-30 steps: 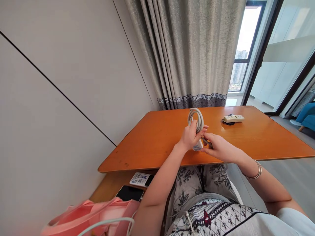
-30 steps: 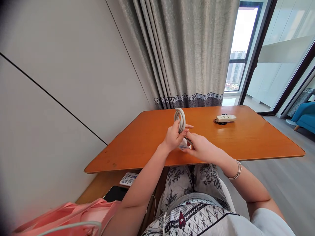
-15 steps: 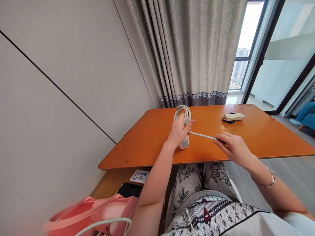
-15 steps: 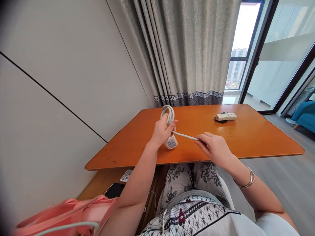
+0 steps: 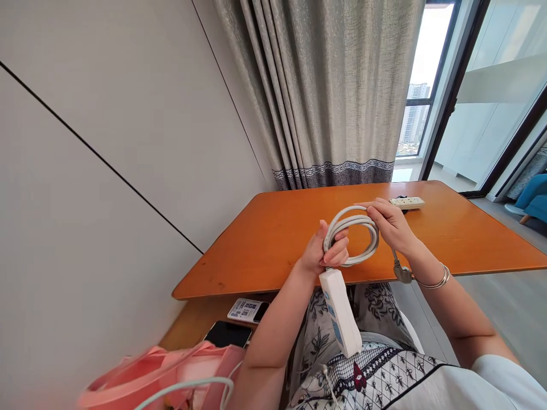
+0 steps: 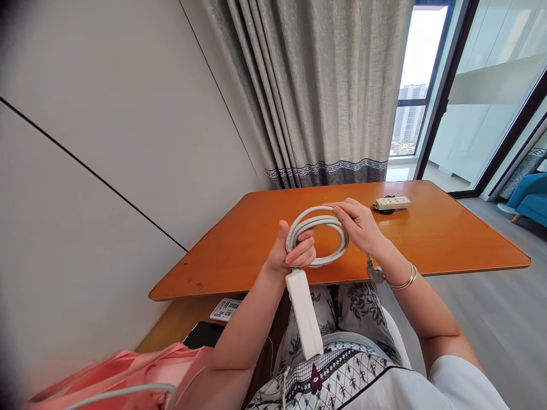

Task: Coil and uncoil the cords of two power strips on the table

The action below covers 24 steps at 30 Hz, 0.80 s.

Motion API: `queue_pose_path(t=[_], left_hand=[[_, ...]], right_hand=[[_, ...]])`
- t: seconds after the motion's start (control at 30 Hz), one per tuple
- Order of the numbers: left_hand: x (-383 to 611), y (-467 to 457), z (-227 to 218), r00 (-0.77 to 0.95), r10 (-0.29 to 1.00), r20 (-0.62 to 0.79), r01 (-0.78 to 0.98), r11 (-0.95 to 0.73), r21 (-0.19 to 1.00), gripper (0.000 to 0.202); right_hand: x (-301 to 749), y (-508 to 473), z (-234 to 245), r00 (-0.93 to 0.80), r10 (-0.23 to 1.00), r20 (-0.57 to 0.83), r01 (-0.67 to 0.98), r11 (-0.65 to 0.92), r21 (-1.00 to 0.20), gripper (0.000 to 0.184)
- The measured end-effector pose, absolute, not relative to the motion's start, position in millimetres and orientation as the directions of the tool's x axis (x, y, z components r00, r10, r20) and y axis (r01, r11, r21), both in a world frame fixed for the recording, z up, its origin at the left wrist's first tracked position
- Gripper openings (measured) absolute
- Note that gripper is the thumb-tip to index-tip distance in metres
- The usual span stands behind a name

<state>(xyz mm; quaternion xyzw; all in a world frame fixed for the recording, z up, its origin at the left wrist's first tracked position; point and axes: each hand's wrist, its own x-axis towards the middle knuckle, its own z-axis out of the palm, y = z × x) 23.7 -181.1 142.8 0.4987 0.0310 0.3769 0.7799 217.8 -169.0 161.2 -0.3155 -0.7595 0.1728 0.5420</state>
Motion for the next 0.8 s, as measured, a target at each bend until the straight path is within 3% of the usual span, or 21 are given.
queue_pose_path(t=[0.1,0.17,0.37,0.53,0.63,0.73,0.8], left_hand=[[18,-180,145,0.650,0.664,0.370,-0.636,0.209,0.743,0.054],[17,-180,146,0.612,0.715,0.337,-0.656,0.222,0.721,0.054],[21,-181,145,0.550,0.800,0.240,-0.674,0.256,0.693,0.058],[21,-182,151,0.400,0.885,0.237,-0.743,0.162,0.649,0.056],[20,-181,155,0.311,0.923,0.227,-0.765,0.101,0.636,0.053],[19,-178,156,0.231,0.946,0.225,-0.771,0.037,0.635,0.053],[18,-175,155,0.184,0.956,0.229,-0.763,-0.008,0.647,0.053]], right_hand=[[218,-168,142,-0.246,0.800,0.547,0.142,0.588,-0.796,0.046],[219,-169,130,-0.248,0.843,0.477,0.096,0.511,-0.854,0.048],[222,-173,110,-0.199,0.869,0.452,0.066,0.472,-0.879,0.046],[219,-179,100,-0.305,0.890,0.338,-0.008,0.353,-0.936,0.046],[219,-186,92,-0.353,0.880,0.319,0.211,0.407,-0.889,0.037],[220,-192,88,-0.378,0.882,0.280,0.554,0.458,-0.695,0.035],[221,-196,88,-0.375,0.892,0.254,0.691,0.451,-0.564,0.037]])
